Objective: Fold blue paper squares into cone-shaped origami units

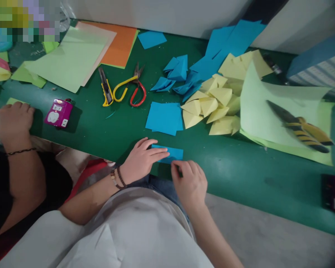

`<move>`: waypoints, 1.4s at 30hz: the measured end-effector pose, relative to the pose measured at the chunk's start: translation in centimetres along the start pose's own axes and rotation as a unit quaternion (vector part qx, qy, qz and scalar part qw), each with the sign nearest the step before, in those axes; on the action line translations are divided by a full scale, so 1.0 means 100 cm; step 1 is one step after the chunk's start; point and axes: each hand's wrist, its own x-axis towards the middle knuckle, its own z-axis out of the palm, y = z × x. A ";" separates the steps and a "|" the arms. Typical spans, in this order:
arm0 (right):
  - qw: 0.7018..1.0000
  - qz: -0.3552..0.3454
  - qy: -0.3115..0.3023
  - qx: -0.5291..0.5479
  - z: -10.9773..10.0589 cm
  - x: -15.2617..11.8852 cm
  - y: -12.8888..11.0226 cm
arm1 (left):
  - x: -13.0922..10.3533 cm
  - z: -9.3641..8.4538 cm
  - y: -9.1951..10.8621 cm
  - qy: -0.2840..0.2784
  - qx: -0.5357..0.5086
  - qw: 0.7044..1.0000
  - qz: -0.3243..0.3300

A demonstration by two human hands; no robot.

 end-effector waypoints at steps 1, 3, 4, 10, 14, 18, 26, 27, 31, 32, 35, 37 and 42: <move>1.000 -0.013 -0.002 -0.010 0.003 0.003 -0.003 | 0.000 -0.002 0.000 -0.006 -0.002 1.000 -0.001; 0.999 -0.032 -0.008 -0.015 0.007 0.006 -0.010 | 0.001 -0.005 -0.001 -0.018 -0.006 1.000 -0.002; 0.999 -0.038 -0.012 -0.013 0.008 0.008 -0.014 | 0.001 -0.006 -0.001 -0.025 -0.009 1.000 -0.002; 0.998 -0.058 -0.019 0.012 0.021 0.015 -0.039 | 0.002 -0.009 -0.004 -0.028 -0.019 0.999 0.004; 0.998 -0.056 -0.013 0.022 0.028 0.018 -0.046 | 0.002 -0.009 -0.007 -0.035 -0.028 0.999 0.012; 0.997 -0.059 -0.012 0.039 0.027 0.017 -0.049 | 0.001 -0.009 -0.011 -0.049 -0.037 0.998 0.015; 0.992 0.073 0.006 0.103 -0.009 0.016 0.022 | 0.004 -0.013 -0.007 -0.042 -0.045 0.998 0.006; 0.992 0.086 0.000 0.097 -0.010 0.017 0.031 | 0.005 -0.013 -0.007 -0.040 -0.045 0.998 0.006; 0.989 0.092 -0.026 0.110 -0.007 0.019 0.045 | 0.006 -0.011 -0.007 -0.025 -0.046 0.998 0.025; 0.989 0.095 -0.024 0.115 -0.005 0.019 0.043 | 0.006 -0.010 -0.007 -0.018 -0.048 0.998 0.034; 0.985 0.102 -0.018 0.137 -0.004 0.019 0.034 | 0.007 -0.010 -0.004 -0.003 -0.044 0.997 0.059; 0.984 0.107 -0.008 0.145 -0.007 0.018 0.028 | 0.008 -0.010 0.001 0.016 -0.020 0.998 0.064; 0.987 0.057 0.045 0.141 -0.013 0.008 0.013 | 0.011 -0.006 0.017 0.081 0.035 0.995 0.043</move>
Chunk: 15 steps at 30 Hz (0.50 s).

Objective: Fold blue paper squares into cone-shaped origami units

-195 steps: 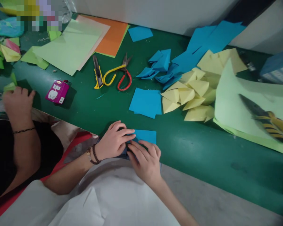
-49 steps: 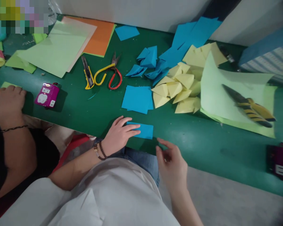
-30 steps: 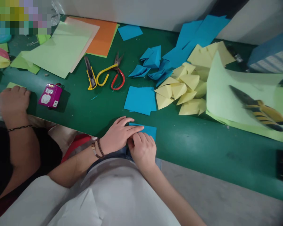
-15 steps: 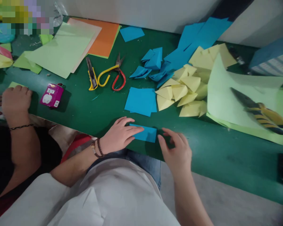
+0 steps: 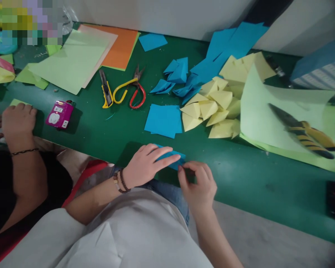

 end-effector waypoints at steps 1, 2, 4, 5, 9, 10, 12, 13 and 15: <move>1.000 -0.023 0.002 0.007 0.000 -0.003 -0.002 | 0.000 0.002 0.002 0.005 -0.012 1.000 -0.005; 0.999 -0.045 0.000 0.016 -0.001 -0.005 -0.003 | 0.000 0.004 0.003 0.012 -0.031 0.999 -0.012; 0.995 -0.090 -0.025 0.037 -0.004 -0.010 -0.003 | -0.001 0.007 0.004 0.038 -0.080 0.996 -0.024; 0.992 -0.110 -0.043 0.043 -0.006 -0.011 -0.001 | -0.002 0.007 0.003 0.053 -0.104 0.993 -0.027; 0.978 -0.186 -0.098 0.008 -0.015 -0.010 0.014 | -0.011 0.005 -0.003 0.070 -0.177 0.982 -0.012; 0.975 -0.199 -0.103 -0.008 -0.016 -0.008 0.018 | -0.014 0.004 -0.005 0.065 -0.185 0.980 -0.008; 0.970 -0.218 -0.108 -0.029 -0.017 -0.005 0.025 | -0.020 0.001 -0.008 0.053 -0.190 0.980 -0.004; 0.967 -0.226 -0.110 -0.034 -0.017 -0.003 0.027 | -0.022 0.000 -0.010 0.047 -0.185 0.982 -0.002; 0.963 -0.241 -0.111 -0.039 -0.016 0.000 0.030 | -0.027 -0.002 -0.013 0.039 -0.166 0.985 -0.002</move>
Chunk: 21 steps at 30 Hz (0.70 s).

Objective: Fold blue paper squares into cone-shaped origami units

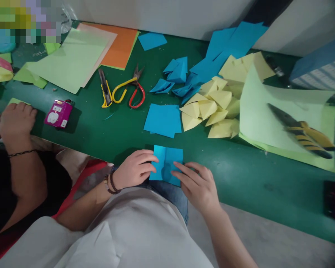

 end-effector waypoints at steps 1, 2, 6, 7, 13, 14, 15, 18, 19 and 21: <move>1.000 -0.005 -0.002 -0.001 0.000 0.001 0.001 | -0.002 -0.001 -0.001 -0.001 0.011 1.000 -0.003; 1.000 -0.009 -0.004 0.000 0.001 0.001 0.003 | -0.004 -0.002 -0.002 -0.001 0.019 1.000 -0.007; 1.000 -0.005 -0.005 0.012 0.002 -0.002 0.006 | -0.009 -0.004 -0.004 0.002 0.031 0.999 -0.028; 1.000 -0.004 -0.005 0.016 0.003 -0.003 0.006 | -0.010 -0.005 -0.004 0.001 0.032 0.999 -0.030; 0.999 0.004 -0.001 0.032 0.004 -0.004 0.006 | -0.011 -0.004 -0.004 0.011 0.040 0.998 -0.047; 1.000 0.002 0.000 0.031 0.004 -0.004 0.005 | -0.011 -0.004 -0.004 0.013 0.052 0.997 -0.050; 1.000 0.001 0.002 0.029 0.004 -0.004 0.005 | -0.011 -0.004 -0.004 0.007 0.069 0.996 -0.053; 1.000 0.000 0.009 0.010 0.005 -0.005 0.001 | -0.007 -0.009 -0.002 -0.058 0.123 0.989 -0.057; 1.000 0.000 0.012 0.002 0.006 -0.005 -0.001 | -0.005 -0.012 -0.001 -0.093 0.133 0.985 -0.058; 1.000 -0.002 0.015 -0.010 0.007 -0.006 -0.004 | -0.002 -0.016 0.002 -0.151 0.138 0.977 -0.061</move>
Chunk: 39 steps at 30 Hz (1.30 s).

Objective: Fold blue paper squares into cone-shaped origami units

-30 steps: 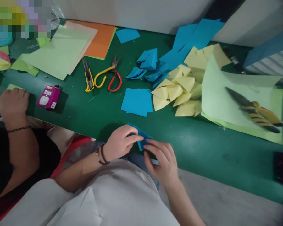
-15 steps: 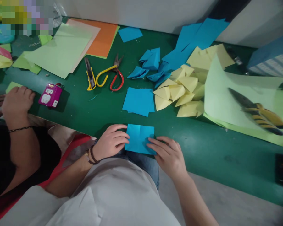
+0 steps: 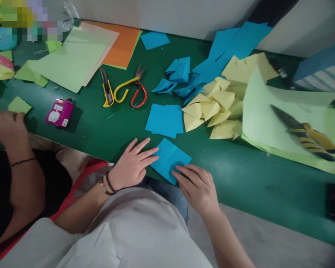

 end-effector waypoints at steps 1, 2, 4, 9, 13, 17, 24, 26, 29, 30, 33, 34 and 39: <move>1.000 -0.003 0.000 -0.002 0.000 -0.001 -0.001 | 0.001 -0.002 0.001 -0.013 0.001 1.000 0.000; 1.000 -0.005 -0.002 -0.002 0.001 -0.001 -0.002 | 0.002 -0.002 0.003 -0.013 0.002 1.000 -0.003; 1.000 -0.009 -0.008 0.004 0.001 -0.002 -0.003 | 0.003 0.001 0.007 0.024 0.011 1.000 -0.005; 0.999 0.004 -0.012 0.042 0.003 0.001 -0.004 | 0.003 0.021 0.013 0.117 -0.011 0.992 0.043; 0.995 0.068 0.011 0.070 0.007 0.006 -0.007 | 0.002 0.026 0.013 0.112 -0.039 0.990 0.077; 0.988 0.145 0.012 0.054 0.012 0.008 -0.011 | 0.001 0.024 0.011 0.079 -0.028 0.993 0.086; 0.990 0.137 0.012 0.026 0.010 0.013 -0.014 | 0.001 0.025 0.013 0.026 0.034 0.997 0.071; 0.991 0.130 0.014 0.025 0.010 0.014 -0.014 | 0.002 0.026 0.013 0.029 0.040 0.996 0.073; 0.992 0.125 0.010 0.026 0.009 0.015 -0.014 | 0.002 0.025 0.011 0.029 0.046 0.995 0.080; 0.992 0.125 0.008 0.028 0.009 0.015 -0.013 | 0.002 0.025 0.011 0.027 0.048 0.995 0.081; 0.991 0.128 0.001 0.035 0.009 0.015 -0.013 | 0.003 0.024 0.010 0.016 0.048 0.995 0.089; 0.991 0.129 -0.001 0.037 0.009 0.015 -0.012 | 0.003 0.023 0.010 0.013 0.047 0.994 0.093; 0.990 0.134 -0.010 0.038 0.009 0.016 -0.013 | 0.006 0.020 0.010 0.001 0.048 0.993 0.111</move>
